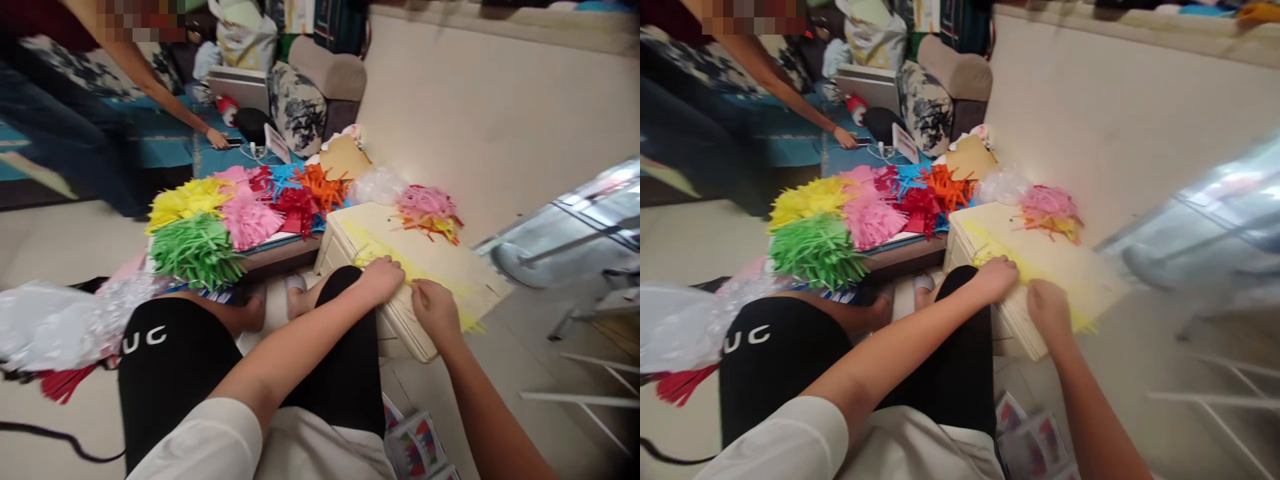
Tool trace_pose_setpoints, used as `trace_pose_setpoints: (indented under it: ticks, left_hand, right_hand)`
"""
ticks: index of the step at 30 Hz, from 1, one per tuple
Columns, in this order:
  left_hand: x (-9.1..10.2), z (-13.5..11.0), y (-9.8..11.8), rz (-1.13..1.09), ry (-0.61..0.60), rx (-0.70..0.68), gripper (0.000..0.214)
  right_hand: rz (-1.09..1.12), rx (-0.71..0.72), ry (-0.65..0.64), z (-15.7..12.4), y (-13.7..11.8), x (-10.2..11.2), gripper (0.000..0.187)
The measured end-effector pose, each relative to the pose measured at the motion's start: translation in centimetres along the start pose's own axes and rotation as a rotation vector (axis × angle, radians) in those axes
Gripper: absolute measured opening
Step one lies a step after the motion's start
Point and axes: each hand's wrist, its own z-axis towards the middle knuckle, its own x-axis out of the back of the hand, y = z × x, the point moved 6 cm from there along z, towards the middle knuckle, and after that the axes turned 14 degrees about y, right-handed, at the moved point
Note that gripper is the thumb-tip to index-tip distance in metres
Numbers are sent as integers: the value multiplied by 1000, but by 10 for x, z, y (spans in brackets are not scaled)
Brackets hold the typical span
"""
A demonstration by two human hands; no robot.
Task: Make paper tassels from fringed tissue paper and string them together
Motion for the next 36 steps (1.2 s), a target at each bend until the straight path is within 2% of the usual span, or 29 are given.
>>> trace_pose_setpoints:
  ticks: [6,13,26,32,36]
  left_hand:
    - [-10,8,-2,-4,44,-21,26]
    - [-11,12,-2,33,52,-43,25]
    - [-14,13,-3,39,33,-38,24]
    - [-19,14,-5,19,60,-23,26]
    - [-16,13,-4,6,58,-44,27]
  right_hand:
    - [2,101,29,4,3,2,25]
    - [8,177,82,1,9,1,21]
    - [-11,77,44,1,16,-4,25]
    - [6,111,52,2,13,-2,24]
    - [21,115,73,5,8,-1,23]
